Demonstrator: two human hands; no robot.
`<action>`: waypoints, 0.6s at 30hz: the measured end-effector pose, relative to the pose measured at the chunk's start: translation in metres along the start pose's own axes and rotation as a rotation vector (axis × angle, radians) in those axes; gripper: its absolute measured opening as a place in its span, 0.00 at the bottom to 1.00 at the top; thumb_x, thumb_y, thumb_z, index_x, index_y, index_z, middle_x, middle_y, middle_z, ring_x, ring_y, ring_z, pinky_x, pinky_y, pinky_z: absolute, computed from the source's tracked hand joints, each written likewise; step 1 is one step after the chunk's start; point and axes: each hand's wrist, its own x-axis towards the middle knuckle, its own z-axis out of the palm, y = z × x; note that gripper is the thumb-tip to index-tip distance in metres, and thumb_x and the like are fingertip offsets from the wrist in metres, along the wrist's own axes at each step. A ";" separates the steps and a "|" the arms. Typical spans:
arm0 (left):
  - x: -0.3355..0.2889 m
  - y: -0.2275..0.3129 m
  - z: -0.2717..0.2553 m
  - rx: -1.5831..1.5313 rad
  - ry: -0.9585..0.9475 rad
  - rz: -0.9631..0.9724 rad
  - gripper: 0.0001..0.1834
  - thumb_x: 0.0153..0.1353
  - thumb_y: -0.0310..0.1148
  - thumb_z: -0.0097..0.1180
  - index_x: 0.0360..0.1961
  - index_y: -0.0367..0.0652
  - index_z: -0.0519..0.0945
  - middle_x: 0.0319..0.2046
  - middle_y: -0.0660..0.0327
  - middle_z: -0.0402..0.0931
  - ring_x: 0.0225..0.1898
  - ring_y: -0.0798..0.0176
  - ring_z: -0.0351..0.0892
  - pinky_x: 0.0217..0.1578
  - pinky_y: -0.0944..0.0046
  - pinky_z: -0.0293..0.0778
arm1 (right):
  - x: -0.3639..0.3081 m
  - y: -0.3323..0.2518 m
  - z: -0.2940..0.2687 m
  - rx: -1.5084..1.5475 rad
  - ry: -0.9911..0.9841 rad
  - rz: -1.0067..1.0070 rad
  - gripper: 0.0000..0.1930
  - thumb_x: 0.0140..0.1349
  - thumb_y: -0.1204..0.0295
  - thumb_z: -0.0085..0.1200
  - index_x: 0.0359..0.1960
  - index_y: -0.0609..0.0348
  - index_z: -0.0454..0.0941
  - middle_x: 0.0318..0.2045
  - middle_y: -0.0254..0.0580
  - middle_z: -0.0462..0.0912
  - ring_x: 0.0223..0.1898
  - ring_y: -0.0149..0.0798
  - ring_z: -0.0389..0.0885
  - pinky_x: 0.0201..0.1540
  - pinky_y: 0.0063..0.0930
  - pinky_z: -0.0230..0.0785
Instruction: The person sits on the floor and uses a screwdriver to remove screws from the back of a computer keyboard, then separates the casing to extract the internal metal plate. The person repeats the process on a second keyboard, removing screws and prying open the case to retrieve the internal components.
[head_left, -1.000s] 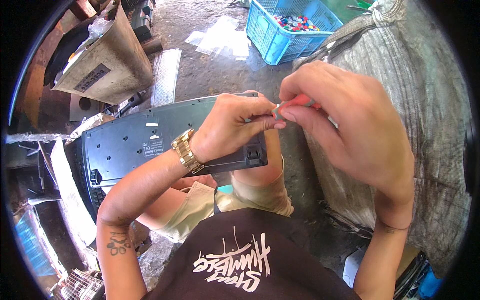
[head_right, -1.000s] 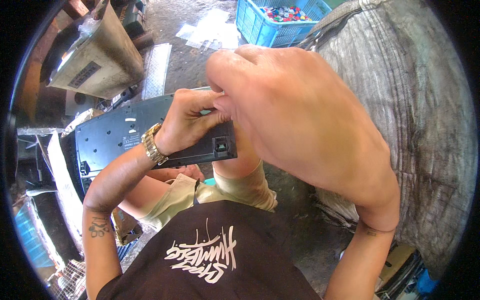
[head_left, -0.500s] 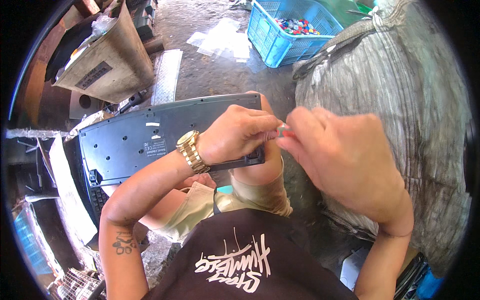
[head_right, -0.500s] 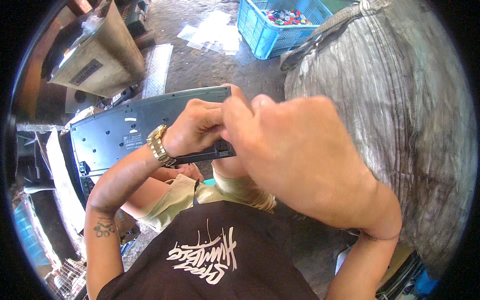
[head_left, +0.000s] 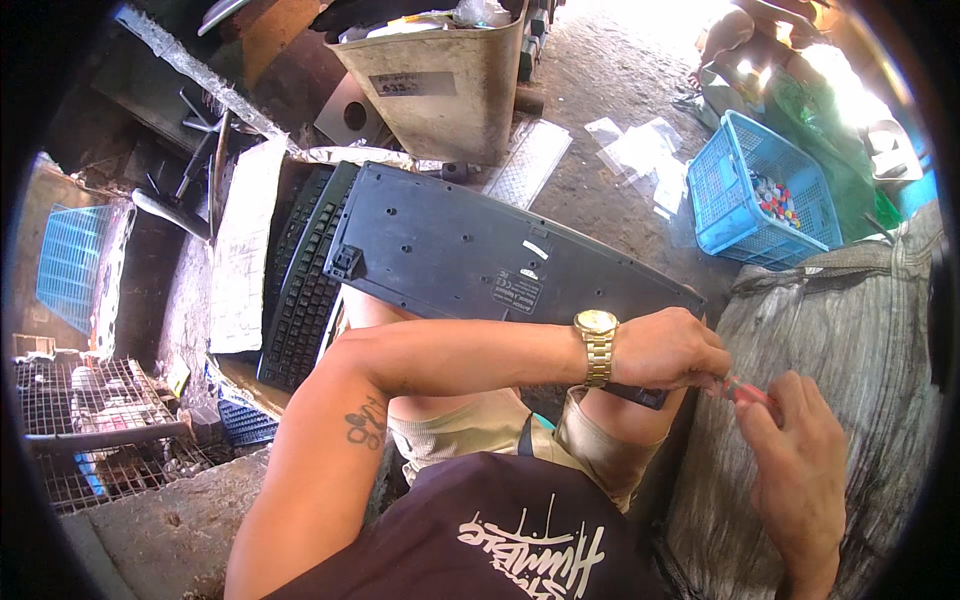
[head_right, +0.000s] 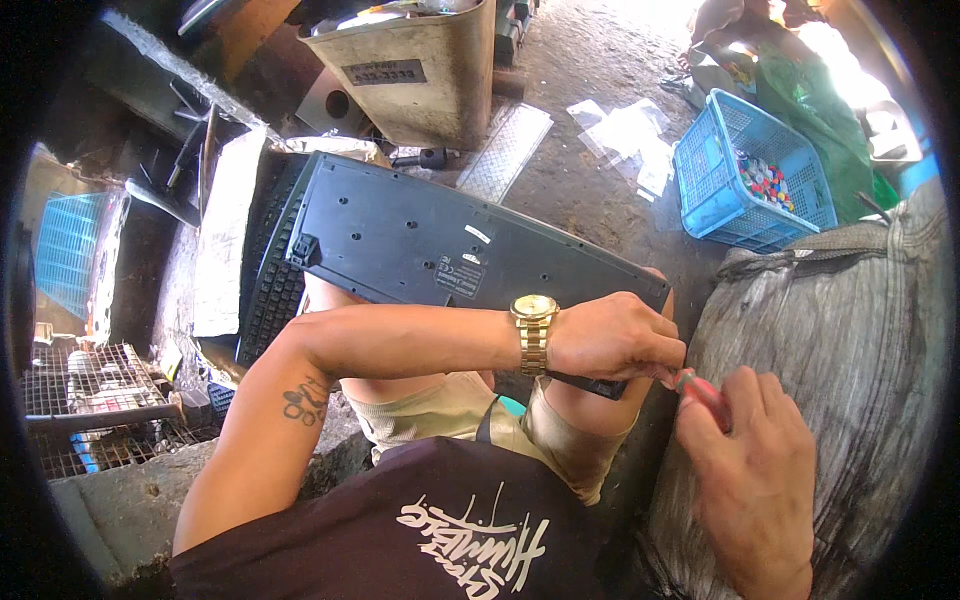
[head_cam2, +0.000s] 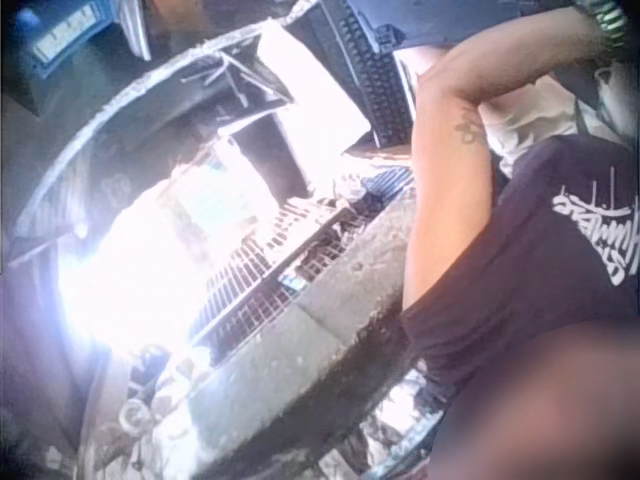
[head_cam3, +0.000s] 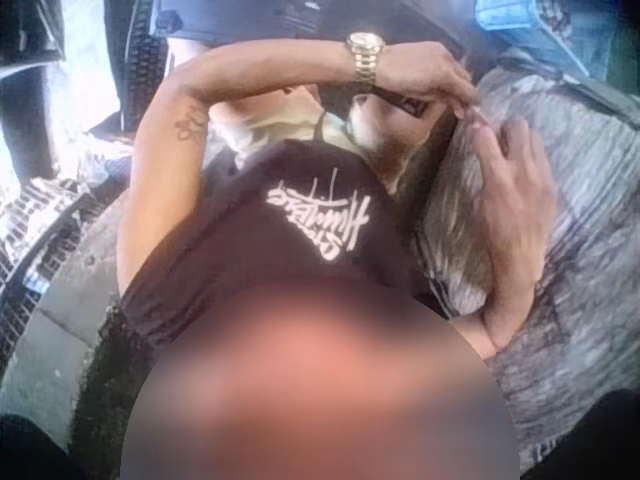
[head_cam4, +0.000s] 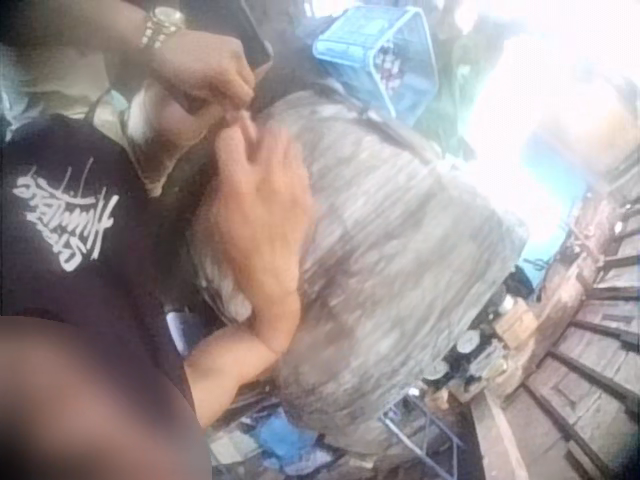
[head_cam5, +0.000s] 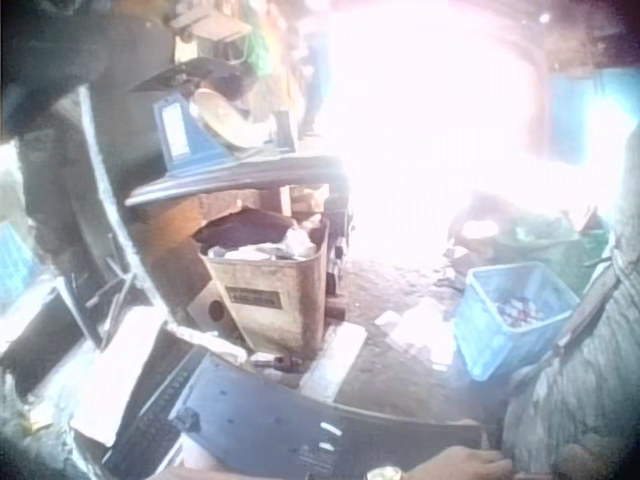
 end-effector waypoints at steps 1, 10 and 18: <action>0.000 -0.001 0.001 0.012 0.008 0.007 0.08 0.58 0.34 0.62 0.34 0.43 0.78 0.30 0.54 0.79 0.35 0.42 0.80 0.35 0.47 0.75 | -0.001 0.001 0.001 0.076 -0.012 -0.001 0.14 0.56 0.64 0.63 0.42 0.54 0.77 0.35 0.45 0.74 0.36 0.49 0.79 0.31 0.42 0.69; -0.003 0.004 0.011 0.003 -0.061 -0.044 0.07 0.58 0.30 0.59 0.35 0.42 0.77 0.31 0.53 0.80 0.36 0.42 0.81 0.35 0.46 0.76 | -0.002 0.007 0.002 0.074 0.036 -0.101 0.16 0.55 0.68 0.63 0.46 0.49 0.80 0.36 0.45 0.76 0.34 0.48 0.80 0.30 0.41 0.70; 0.000 0.010 0.001 0.051 -0.021 -0.056 0.07 0.56 0.30 0.60 0.35 0.41 0.77 0.30 0.52 0.80 0.36 0.42 0.81 0.36 0.46 0.76 | -0.005 0.002 0.002 0.083 -0.010 0.136 0.20 0.56 0.69 0.62 0.52 0.50 0.79 0.37 0.45 0.79 0.33 0.50 0.82 0.29 0.42 0.70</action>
